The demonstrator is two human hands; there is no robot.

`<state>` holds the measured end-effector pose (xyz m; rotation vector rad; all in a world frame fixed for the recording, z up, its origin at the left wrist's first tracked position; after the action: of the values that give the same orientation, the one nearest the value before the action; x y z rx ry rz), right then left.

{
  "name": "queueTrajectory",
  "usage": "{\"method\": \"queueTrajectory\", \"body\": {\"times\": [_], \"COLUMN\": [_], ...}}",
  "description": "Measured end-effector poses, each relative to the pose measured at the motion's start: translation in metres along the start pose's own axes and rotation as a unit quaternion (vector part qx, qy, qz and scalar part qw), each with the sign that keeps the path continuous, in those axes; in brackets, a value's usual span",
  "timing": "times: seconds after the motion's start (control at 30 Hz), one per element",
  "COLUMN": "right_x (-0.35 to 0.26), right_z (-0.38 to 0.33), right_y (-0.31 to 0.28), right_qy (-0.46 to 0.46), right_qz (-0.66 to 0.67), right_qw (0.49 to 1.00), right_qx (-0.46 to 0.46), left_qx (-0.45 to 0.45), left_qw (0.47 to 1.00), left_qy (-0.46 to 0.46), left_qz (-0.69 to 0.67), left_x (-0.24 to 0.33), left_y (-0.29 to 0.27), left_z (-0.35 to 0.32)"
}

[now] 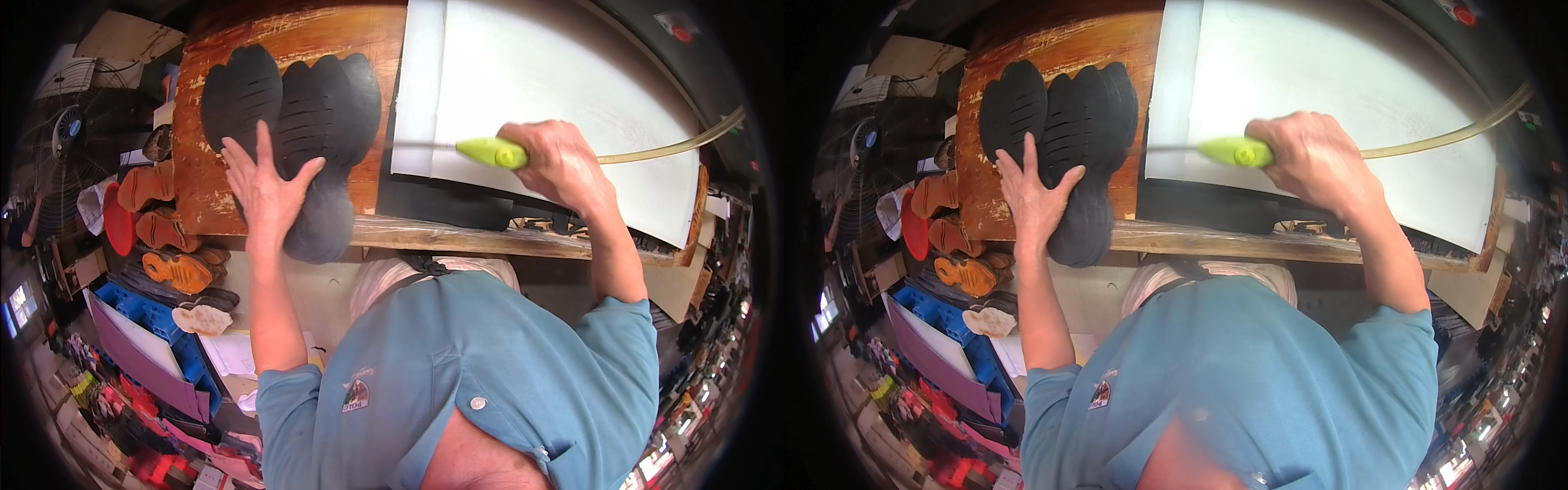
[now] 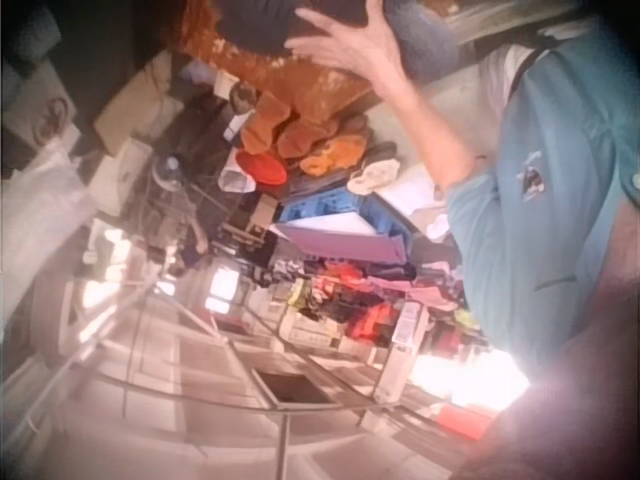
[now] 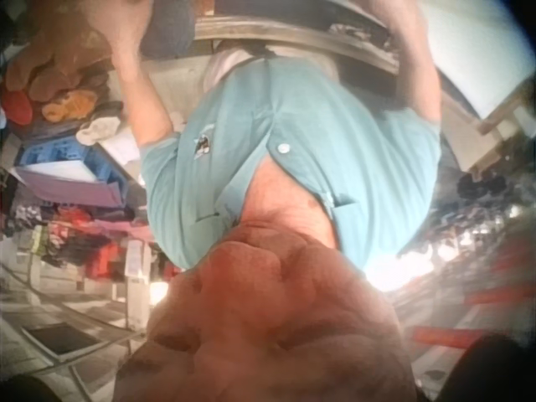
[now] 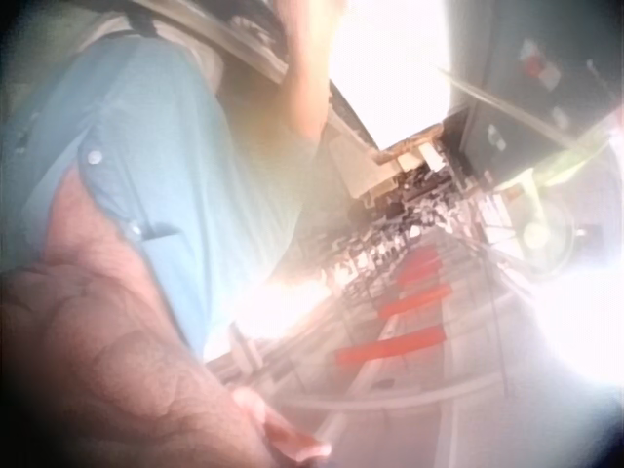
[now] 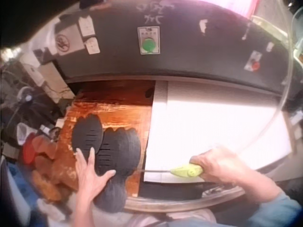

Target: The person uses a handheld air blower to clean the grooves of multiple black shoe soles. They hold each sole, direct the nozzle into the tread, rotate the sole to reach different areas, and place the cleaned soles on a nearby table.

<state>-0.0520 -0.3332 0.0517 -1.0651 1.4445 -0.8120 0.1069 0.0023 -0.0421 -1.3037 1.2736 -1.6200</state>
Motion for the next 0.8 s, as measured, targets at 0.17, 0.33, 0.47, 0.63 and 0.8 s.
{"method": "queueTrajectory", "body": {"times": [0.17,0.33,0.47,0.63,0.8], "right_x": [0.001,-0.018,-0.020,-0.023,-0.022], "right_z": [-0.007,-0.001,0.004,0.008,0.006], "right_y": [0.001,0.020,0.021,0.017,0.017], "right_qy": [-0.017,-0.084,-0.068,-0.082,-0.047], "right_qz": [0.019,0.046,0.020,0.005,0.033], "right_qw": [0.999,0.995,0.997,0.997,0.998], "right_qx": [0.039,0.024,0.022,0.008,0.013], "left_qx": [0.021,0.031,0.041,0.043,0.085], "left_qw": [1.000,0.999,0.999,0.997,0.996], "left_qy": [-0.019,-0.007,0.007,-0.015,0.014], "left_qz": [0.012,0.027,0.026,0.063,0.027], "left_x": [-0.034,-0.046,-0.051,-0.061,-0.068], "left_y": [-0.003,-0.003,-0.010,-0.013,-0.017], "left_z": [0.017,0.023,0.025,0.029,0.033]}}
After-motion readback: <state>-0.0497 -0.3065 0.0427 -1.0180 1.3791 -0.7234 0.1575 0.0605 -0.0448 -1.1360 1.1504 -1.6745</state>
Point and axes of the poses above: each hand's wrist, its own z-axis towards the middle knuckle, its own y-axis out of the palm, x = y × z, the point moved 7 cm from there along z, towards the middle knuckle, and after that the axes turned 9 degrees about -y, right-handed, at the moved point
